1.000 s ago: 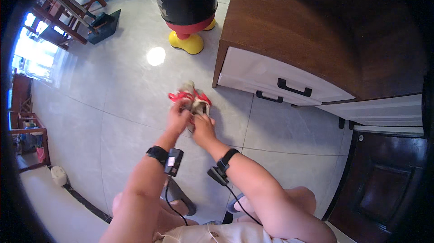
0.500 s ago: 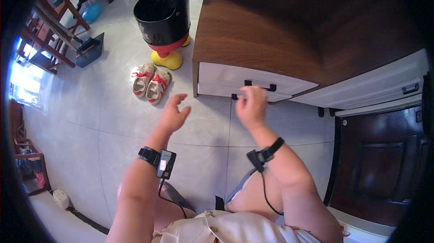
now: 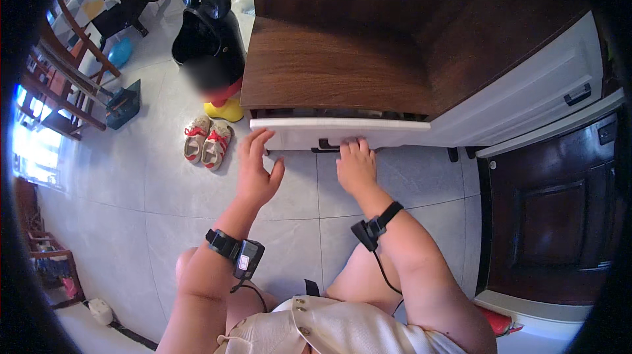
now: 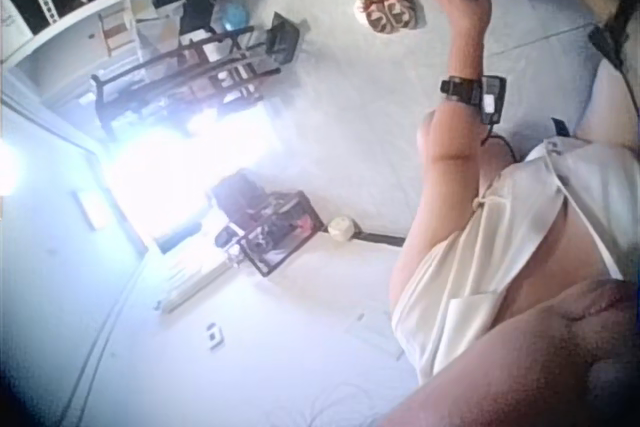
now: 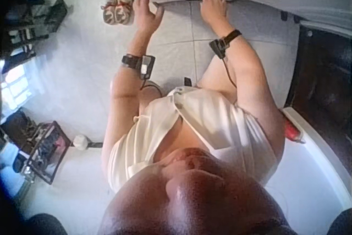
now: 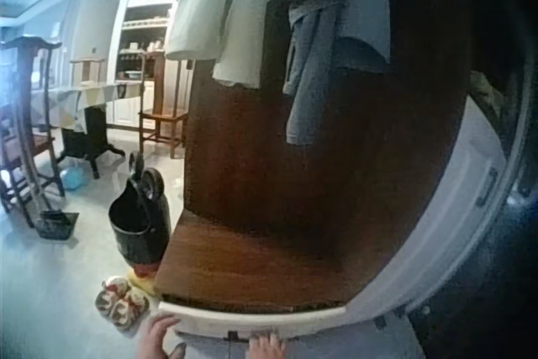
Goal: The person empties a drawer of socks onto the floor and then folds the socks into pairs by hand, placing the folded pairs back into the drawer.
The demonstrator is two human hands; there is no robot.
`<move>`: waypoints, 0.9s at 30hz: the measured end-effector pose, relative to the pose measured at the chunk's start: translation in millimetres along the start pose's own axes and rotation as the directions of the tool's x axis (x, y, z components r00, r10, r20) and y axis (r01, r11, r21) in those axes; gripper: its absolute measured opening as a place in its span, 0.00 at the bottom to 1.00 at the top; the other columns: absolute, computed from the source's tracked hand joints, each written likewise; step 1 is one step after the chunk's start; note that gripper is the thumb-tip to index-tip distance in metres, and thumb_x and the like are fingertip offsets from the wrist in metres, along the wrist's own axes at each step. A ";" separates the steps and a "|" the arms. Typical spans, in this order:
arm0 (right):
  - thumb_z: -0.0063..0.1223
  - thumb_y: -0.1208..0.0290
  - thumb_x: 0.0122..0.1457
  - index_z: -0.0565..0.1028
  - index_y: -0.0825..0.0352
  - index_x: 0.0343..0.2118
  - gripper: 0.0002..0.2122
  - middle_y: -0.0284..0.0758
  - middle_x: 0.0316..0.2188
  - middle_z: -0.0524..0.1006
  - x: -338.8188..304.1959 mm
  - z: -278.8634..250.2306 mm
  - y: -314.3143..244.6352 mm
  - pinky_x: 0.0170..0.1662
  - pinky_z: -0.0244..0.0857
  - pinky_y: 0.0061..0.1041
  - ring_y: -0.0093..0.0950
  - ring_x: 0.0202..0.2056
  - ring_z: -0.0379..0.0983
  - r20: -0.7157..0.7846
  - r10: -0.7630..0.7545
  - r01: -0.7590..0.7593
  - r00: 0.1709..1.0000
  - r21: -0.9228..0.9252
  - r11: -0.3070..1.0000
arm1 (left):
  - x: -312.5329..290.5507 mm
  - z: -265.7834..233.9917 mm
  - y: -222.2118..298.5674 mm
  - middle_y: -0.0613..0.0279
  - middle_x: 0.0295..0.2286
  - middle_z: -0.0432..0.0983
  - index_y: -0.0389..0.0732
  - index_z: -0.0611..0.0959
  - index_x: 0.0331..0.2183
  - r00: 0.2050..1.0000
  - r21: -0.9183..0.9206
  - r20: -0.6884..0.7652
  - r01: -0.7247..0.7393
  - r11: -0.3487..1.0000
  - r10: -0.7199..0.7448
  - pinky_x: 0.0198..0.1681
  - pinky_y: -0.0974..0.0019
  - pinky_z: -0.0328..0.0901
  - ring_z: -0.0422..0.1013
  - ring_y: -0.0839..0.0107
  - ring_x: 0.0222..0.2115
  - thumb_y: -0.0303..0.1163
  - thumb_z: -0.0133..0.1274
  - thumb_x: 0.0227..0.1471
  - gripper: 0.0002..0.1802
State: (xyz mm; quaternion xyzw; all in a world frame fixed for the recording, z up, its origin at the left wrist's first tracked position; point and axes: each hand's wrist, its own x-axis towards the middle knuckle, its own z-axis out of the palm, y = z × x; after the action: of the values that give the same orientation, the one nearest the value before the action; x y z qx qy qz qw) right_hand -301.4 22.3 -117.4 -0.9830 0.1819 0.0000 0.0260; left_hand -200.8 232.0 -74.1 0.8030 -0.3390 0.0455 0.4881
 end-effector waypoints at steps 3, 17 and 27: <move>0.57 0.65 0.47 0.66 0.67 0.51 0.27 0.38 0.50 0.65 -35.0 -5.5 -0.6 0.53 0.54 0.40 0.39 0.55 0.54 0.000 -0.032 0.032 0.999 0.021 0.999 | 3.4 -3.2 9.3 0.55 0.46 0.66 0.42 0.72 0.44 0.984 0.274 -0.115 -0.102 0.956 0.137 0.50 0.55 0.56 0.63 0.54 0.45 0.26 0.58 0.36 0.28; 0.59 0.58 0.46 0.62 0.68 0.54 0.33 0.41 0.52 0.63 -104.4 -43.8 10.0 0.54 0.54 0.39 0.41 0.55 0.53 0.386 -0.111 0.115 0.916 0.011 0.993 | -11.8 -10.3 30.0 0.64 0.27 0.72 0.44 0.77 0.22 0.950 0.154 0.305 -0.118 0.981 0.066 0.37 0.60 0.59 0.69 0.63 0.30 0.36 0.62 0.38 0.10; 0.60 0.59 0.44 0.64 0.70 0.52 0.32 0.40 0.49 0.67 -84.8 -70.1 19.9 0.50 0.57 0.36 0.38 0.52 0.59 0.523 -0.203 0.191 0.828 0.077 0.979 | 18.8 -4.4 26.1 0.68 0.17 0.66 0.46 0.75 0.16 0.868 0.203 0.497 -0.107 0.973 -0.008 0.30 0.62 0.59 0.67 0.64 0.22 0.37 0.59 0.42 0.12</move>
State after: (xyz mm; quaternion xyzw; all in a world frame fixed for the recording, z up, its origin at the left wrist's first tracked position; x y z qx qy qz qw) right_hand -388.4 30.4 -47.6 -0.9582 0.0654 0.2652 0.0854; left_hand -200.7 218.5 -44.6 0.8286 -0.4659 -0.1110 0.2899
